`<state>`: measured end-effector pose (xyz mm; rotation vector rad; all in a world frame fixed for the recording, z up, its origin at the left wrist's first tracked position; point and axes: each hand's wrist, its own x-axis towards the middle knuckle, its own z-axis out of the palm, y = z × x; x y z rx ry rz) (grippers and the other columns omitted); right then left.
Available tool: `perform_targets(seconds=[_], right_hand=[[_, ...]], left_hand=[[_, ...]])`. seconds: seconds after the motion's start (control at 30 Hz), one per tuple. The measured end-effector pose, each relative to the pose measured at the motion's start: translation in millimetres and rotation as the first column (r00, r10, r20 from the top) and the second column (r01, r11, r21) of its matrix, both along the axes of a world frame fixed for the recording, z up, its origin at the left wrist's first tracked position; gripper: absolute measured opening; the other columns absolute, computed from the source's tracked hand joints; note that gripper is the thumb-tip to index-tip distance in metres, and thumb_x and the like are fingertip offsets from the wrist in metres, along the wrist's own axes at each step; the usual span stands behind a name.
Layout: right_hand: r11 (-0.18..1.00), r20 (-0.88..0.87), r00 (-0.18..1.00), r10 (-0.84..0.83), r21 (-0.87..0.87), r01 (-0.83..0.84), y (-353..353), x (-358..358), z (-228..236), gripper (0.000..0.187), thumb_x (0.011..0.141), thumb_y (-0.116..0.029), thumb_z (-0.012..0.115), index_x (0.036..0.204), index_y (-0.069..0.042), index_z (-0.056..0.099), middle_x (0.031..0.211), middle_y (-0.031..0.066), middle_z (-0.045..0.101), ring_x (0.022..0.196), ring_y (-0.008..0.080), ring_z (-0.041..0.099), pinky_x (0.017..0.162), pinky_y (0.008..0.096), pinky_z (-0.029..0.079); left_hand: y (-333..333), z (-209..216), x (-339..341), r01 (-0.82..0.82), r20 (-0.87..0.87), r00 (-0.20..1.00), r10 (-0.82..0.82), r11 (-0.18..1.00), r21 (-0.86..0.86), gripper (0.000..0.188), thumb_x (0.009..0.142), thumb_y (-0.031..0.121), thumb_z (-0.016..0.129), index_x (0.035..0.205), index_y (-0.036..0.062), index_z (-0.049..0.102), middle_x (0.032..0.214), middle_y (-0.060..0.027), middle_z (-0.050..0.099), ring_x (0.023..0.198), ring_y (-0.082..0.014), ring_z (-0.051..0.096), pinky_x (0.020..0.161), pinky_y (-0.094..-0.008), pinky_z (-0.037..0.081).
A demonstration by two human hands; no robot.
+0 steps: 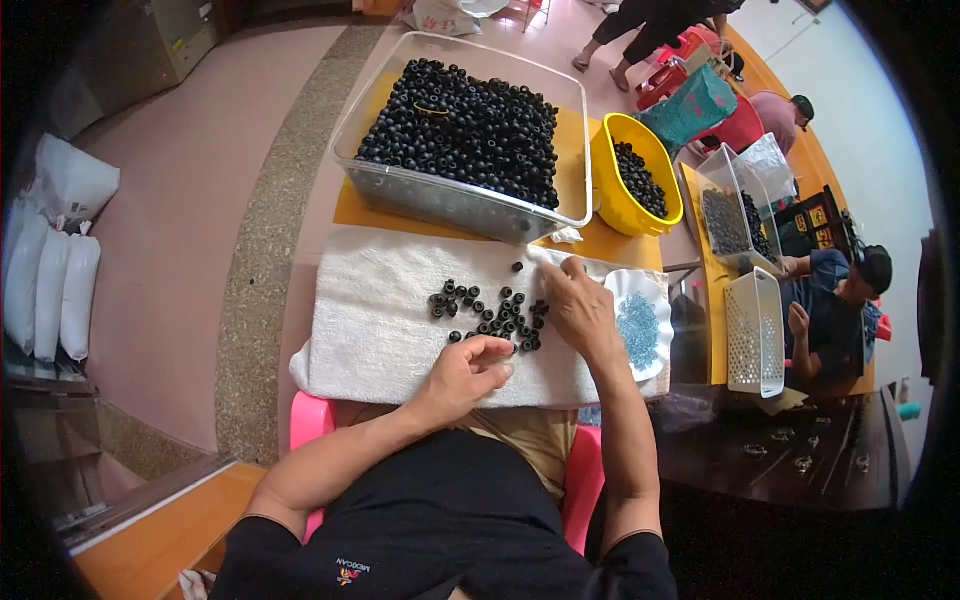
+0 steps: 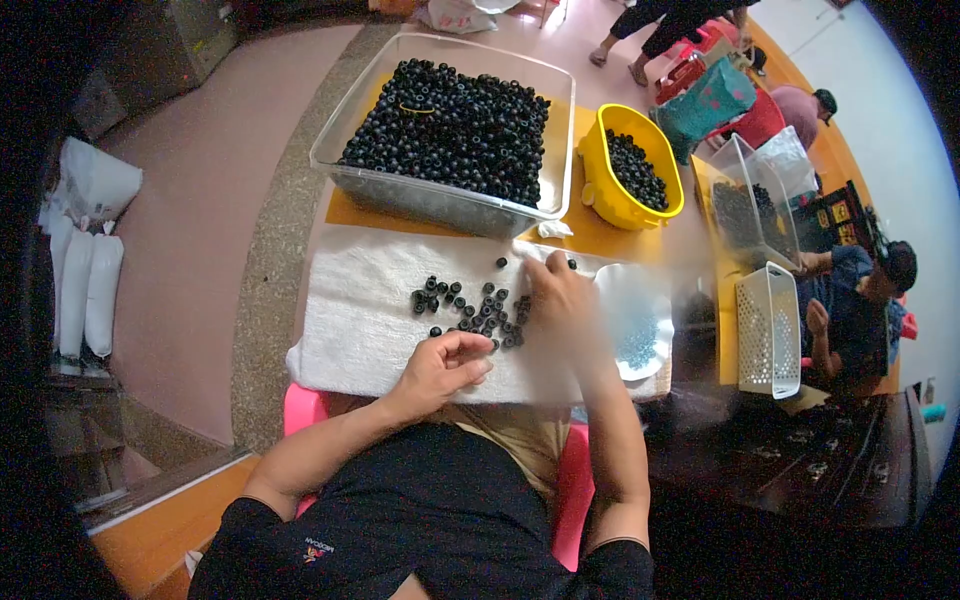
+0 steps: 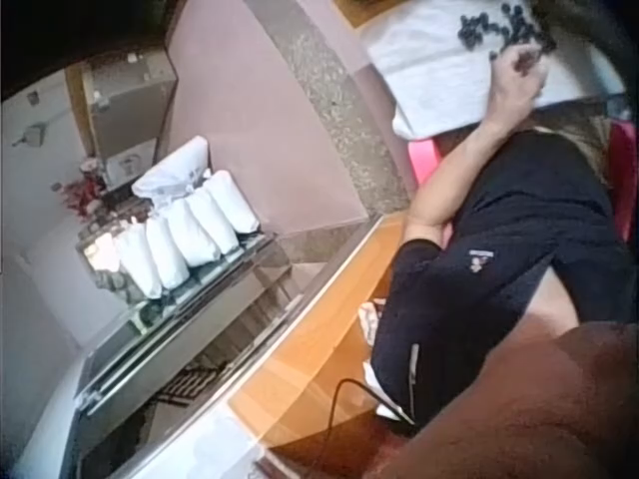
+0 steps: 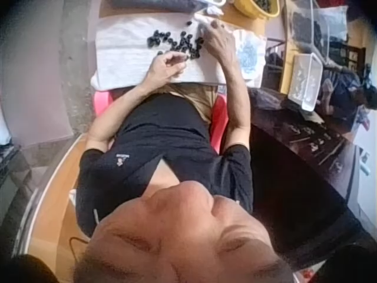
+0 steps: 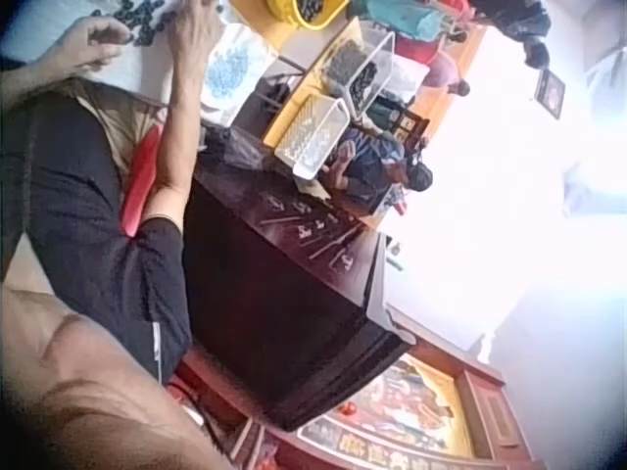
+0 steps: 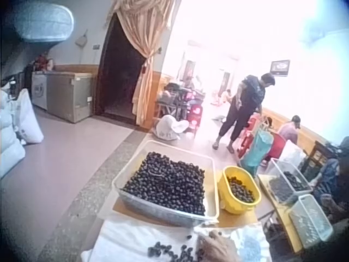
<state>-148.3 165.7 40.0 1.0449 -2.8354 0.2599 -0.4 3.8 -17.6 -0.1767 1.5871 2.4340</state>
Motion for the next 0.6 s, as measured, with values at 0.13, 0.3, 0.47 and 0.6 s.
perform_targets(seconds=[0.13,0.3,0.47,0.6], right_hand=[[0.917,0.01,0.998,0.062,-0.394,-0.053,14,10,-11,0.032,0.08,0.004,0.063,0.11,-0.007,0.063,0.096,0.0137,0.061,0.07,0.0279,0.063,0.063,0.0358,0.051],[0.857,0.421,0.877,0.231,-0.514,0.02,10,62,4,0.03,0.081,0.001,0.069,0.11,-0.005,0.064,0.092,0.0101,0.064,0.074,0.0193,0.062,0.064,0.0289,0.05],[0.733,0.325,0.869,0.373,-0.677,-0.061,9,83,-9,0.033,0.077,0.001,0.074,0.108,-0.006,0.067,0.09,0.0084,0.063,0.074,0.0168,0.062,0.064,0.0272,0.051],[0.724,0.268,0.887,0.376,-0.683,-0.101,11,84,-11,0.032,0.076,-0.001,0.076,0.107,-0.007,0.068,0.088,0.0078,0.059,0.071,0.0165,0.057,0.062,0.0271,0.047]], left_hand=[[-1,3,-1,-0.003,-0.007,1.0,0.003,1.0,0.001,0.034,0.092,0.012,0.065,0.121,-0.0028,0.055,0.11,-0.008,0.064,0.092,-0.0111,0.063,0.078,-0.0253,0.055],[-1,7,0,-0.065,0.023,0.998,0.063,0.989,0.13,0.032,0.095,0.013,0.061,0.122,-0.0022,0.055,0.11,-0.0089,0.064,0.093,-0.0131,0.064,0.079,-0.0276,0.056],[0,18,1,-0.042,0.033,0.999,0.035,0.965,0.259,0.025,0.097,0.011,0.057,0.118,-0.0022,0.058,0.106,-0.0095,0.065,0.092,-0.015,0.066,0.08,-0.0293,0.057],[-3,18,2,0.0,0.077,0.997,-0.026,0.948,0.32,0.022,0.095,0.01,0.059,0.115,-0.0016,0.06,0.104,-0.0094,0.066,0.091,-0.015,0.066,0.08,-0.0286,0.057]])
